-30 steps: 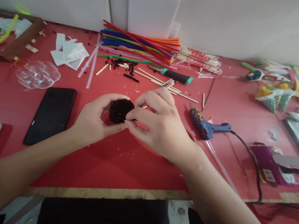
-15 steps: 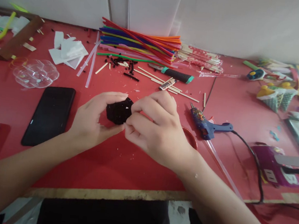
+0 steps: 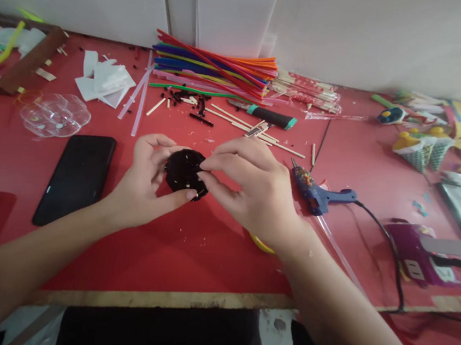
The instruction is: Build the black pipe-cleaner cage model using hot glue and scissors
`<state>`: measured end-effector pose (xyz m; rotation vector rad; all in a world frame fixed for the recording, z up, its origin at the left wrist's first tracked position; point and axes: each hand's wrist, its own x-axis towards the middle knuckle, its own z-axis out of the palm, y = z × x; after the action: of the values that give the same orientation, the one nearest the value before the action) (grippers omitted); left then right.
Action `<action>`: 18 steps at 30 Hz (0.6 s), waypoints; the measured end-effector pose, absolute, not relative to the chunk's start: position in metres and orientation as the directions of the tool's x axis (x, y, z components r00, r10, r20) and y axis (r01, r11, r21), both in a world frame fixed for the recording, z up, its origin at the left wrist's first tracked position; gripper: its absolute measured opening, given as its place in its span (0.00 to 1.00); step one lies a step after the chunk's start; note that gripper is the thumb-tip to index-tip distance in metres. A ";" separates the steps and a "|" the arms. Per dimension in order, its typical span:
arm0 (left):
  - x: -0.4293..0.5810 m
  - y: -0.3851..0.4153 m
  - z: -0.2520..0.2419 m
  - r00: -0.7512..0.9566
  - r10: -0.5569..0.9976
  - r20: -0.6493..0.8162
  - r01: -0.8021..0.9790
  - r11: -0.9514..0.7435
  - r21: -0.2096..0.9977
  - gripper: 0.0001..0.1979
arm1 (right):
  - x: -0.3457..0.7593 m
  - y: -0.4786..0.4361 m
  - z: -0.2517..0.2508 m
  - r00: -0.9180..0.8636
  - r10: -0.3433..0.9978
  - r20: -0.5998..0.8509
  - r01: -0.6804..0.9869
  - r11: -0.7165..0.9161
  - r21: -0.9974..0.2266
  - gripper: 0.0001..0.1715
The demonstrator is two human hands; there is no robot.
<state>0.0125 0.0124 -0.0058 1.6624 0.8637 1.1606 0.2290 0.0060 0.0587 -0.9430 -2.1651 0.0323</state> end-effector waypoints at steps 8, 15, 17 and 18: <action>0.004 0.014 0.011 0.352 0.825 0.442 0.282 -0.544 0.790 0.25 | 0.237 0.018 0.053 -0.405 0.771 0.491 0.378 0.630 -0.678 0.04; 0.006 0.010 0.006 0.280 0.801 0.529 0.345 -0.598 0.723 0.24 | 0.222 0.013 0.045 -0.256 0.947 0.195 0.092 0.225 -0.970 0.13; 0.007 0.013 -0.003 0.291 0.804 0.518 0.311 -0.591 0.744 0.28 | 0.219 0.013 0.041 -0.252 0.951 0.178 0.079 0.204 -0.976 0.15; 0.007 0.013 -0.008 0.306 0.803 0.511 0.289 -0.590 0.754 0.31 | 0.218 0.014 0.039 -0.250 0.950 0.187 0.074 0.211 -0.975 0.16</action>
<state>0.0074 0.0132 -0.0076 2.0421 0.9662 1.2541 0.2177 0.0136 0.0395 -1.0023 -1.5503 1.1786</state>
